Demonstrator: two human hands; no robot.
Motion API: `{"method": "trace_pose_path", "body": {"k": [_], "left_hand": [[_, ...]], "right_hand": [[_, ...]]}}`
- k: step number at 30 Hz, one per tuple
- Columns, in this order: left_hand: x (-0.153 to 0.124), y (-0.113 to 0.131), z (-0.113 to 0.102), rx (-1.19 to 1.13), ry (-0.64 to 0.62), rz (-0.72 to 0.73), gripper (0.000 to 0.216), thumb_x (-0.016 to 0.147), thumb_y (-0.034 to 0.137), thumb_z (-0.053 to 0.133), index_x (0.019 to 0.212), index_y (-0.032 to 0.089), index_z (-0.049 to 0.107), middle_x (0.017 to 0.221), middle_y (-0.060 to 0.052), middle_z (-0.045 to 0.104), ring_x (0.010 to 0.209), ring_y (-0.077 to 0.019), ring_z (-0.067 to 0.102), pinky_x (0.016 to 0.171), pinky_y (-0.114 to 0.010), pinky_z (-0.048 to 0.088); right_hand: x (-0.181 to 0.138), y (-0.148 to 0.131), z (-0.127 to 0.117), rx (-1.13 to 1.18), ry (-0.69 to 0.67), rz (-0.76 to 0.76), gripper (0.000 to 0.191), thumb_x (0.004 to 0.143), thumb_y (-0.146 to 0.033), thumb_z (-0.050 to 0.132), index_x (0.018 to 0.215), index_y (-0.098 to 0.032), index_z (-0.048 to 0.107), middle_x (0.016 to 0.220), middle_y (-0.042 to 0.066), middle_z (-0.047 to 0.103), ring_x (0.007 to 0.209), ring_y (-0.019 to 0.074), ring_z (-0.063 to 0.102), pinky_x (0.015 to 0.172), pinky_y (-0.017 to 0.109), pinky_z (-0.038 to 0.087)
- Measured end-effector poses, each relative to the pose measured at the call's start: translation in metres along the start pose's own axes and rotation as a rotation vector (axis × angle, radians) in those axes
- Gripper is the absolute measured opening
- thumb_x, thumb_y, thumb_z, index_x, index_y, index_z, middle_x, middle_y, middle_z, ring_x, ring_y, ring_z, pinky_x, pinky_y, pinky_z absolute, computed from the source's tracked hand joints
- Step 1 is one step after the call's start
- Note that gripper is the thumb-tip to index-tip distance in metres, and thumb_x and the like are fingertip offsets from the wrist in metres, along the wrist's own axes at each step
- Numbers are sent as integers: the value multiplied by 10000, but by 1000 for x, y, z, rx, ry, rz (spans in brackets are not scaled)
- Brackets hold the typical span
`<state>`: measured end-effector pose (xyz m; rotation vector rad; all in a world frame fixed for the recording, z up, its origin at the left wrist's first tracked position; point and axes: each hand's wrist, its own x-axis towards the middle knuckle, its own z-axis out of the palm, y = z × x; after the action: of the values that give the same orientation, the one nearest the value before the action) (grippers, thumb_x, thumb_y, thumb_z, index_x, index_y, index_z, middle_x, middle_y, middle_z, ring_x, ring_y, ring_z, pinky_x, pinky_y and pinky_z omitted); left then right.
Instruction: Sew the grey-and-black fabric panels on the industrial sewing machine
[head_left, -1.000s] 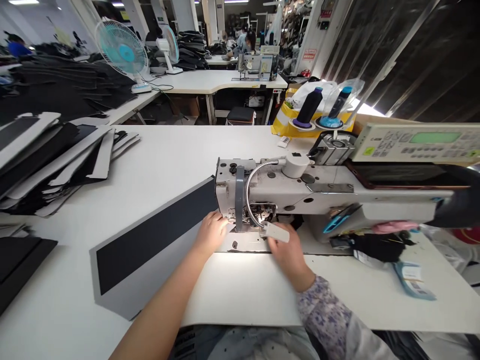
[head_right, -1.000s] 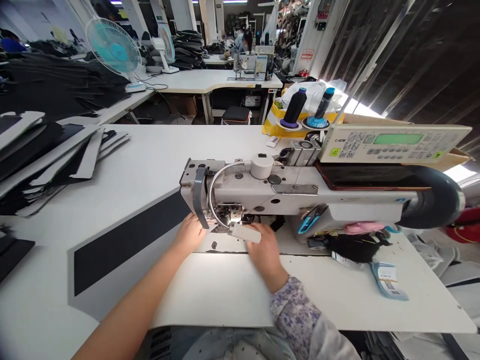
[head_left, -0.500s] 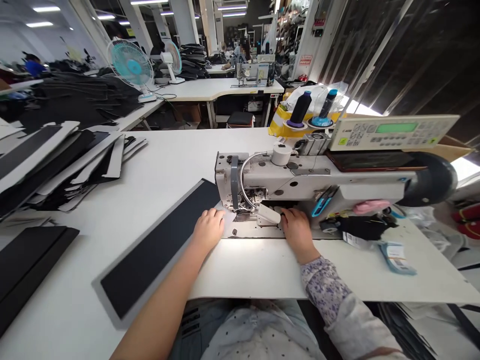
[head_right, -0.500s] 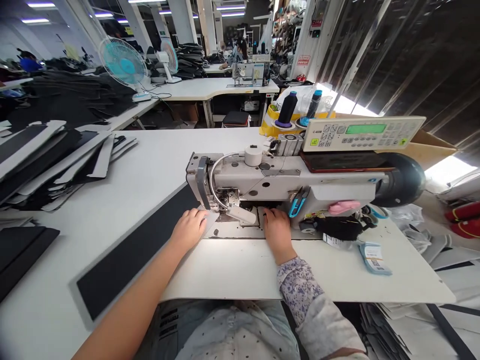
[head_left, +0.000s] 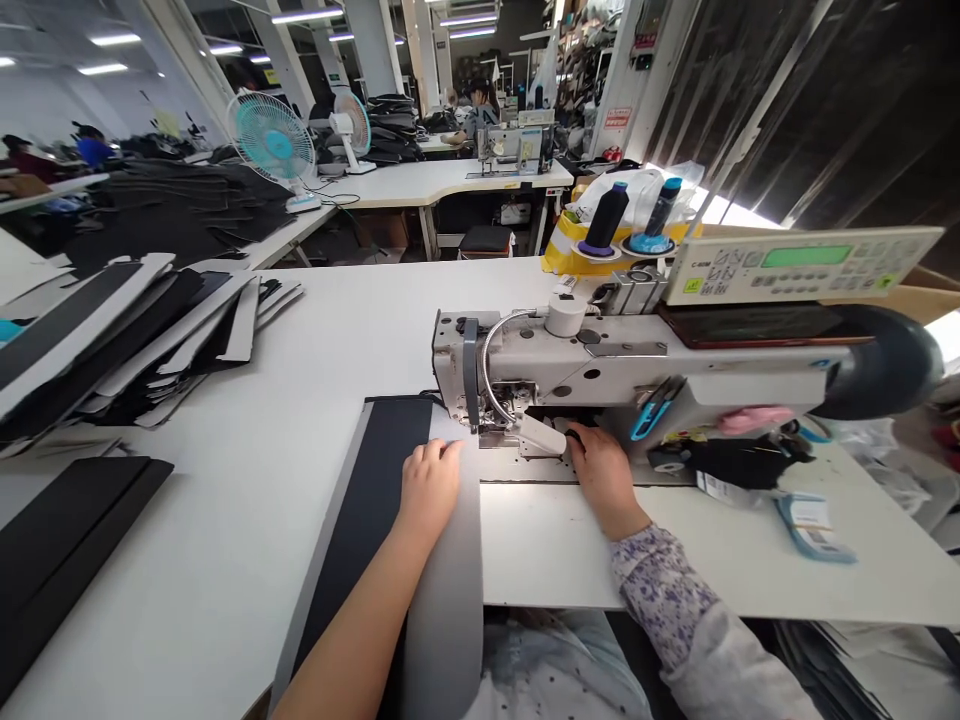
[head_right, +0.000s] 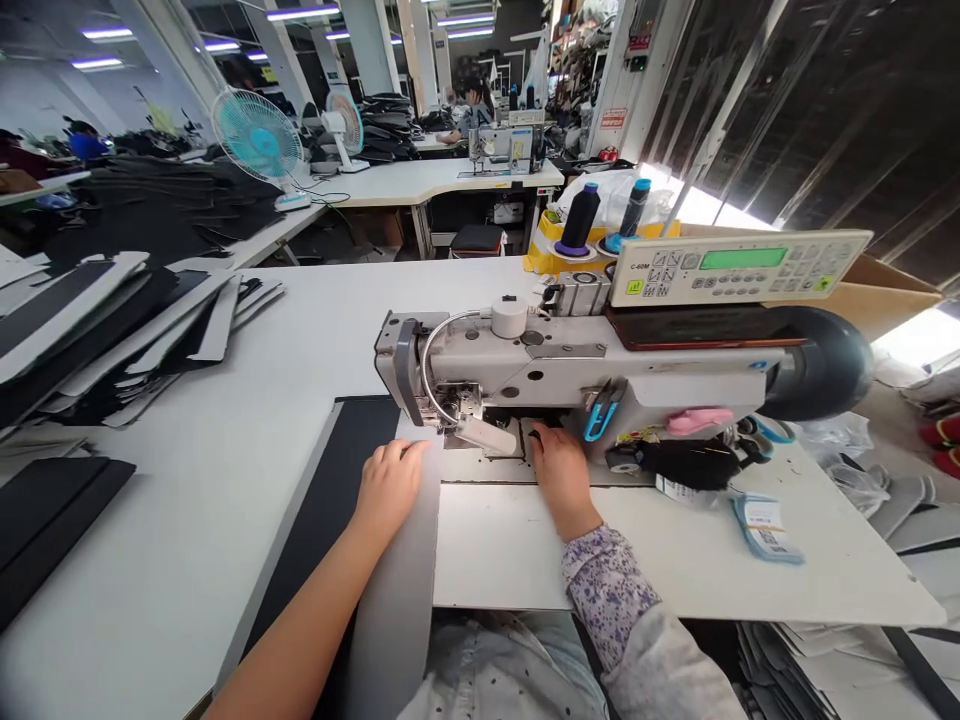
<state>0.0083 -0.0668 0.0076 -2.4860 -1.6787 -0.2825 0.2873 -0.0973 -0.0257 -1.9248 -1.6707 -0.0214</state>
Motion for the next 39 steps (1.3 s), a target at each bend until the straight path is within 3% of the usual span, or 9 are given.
{"method": "trace_pose_path", "body": {"k": [8,14,17,21,24,27,30,35,39], "left_hand": [[27,-8,11,-5,20,14,313,913,183,410,1122,243,636,1021,-96,618,908,-238,544,782,-365,420],[48,-11,14,38,5,21,263,892,155,399,883,170,661,885,-119,609,868,-252,553,762,-372,415],[59,-12,16,48,-3,13,250,862,133,417,794,157,656,839,-133,612,850,-271,559,747,-389,422],[61,-17,13,-3,-32,80,254,860,111,419,838,157,668,895,-131,641,897,-265,578,804,-389,441],[44,-22,7,-105,-7,165,262,893,148,435,1046,172,646,1077,-113,640,1024,-240,571,903,-360,439],[19,-23,2,-162,61,177,334,915,162,428,1209,210,579,1188,-92,605,1089,-219,551,949,-354,425],[3,-20,-1,-151,89,194,318,927,195,442,1194,255,604,1117,-81,622,1010,-215,564,936,-380,420],[4,-13,-4,-98,94,220,305,923,220,475,1172,290,637,1013,-73,641,938,-219,553,910,-402,408],[11,-9,-4,-84,124,238,303,915,199,489,1158,281,648,994,-70,646,944,-219,554,923,-406,399]], "right_hand": [[2,-2,4,100,34,86,353,935,-352,388,1110,-159,627,969,115,691,866,239,632,781,373,507],[4,-2,3,237,31,126,350,913,-359,423,1141,-176,614,1035,112,685,912,233,635,831,382,510],[0,-13,5,430,23,138,353,894,-372,460,1148,-177,608,1074,113,676,930,222,637,842,370,511],[-6,-53,14,741,-232,135,291,866,-372,514,1037,-182,653,1000,86,691,874,200,650,776,321,530],[-3,-87,27,811,-407,60,265,860,-335,526,1031,-189,667,872,40,693,781,178,646,738,308,535],[5,-106,39,748,-346,-2,299,858,-271,504,1108,-191,646,943,43,702,863,183,655,834,332,525],[11,-111,47,601,-280,-15,298,865,-248,493,1112,-182,646,1033,72,705,947,209,658,908,366,502],[9,-108,54,491,-224,-71,295,891,-230,462,1133,-190,625,1100,70,695,991,215,662,908,352,509],[8,-102,60,354,-168,-95,285,913,-264,449,1108,-174,637,1018,90,712,908,228,679,877,361,518]]}}
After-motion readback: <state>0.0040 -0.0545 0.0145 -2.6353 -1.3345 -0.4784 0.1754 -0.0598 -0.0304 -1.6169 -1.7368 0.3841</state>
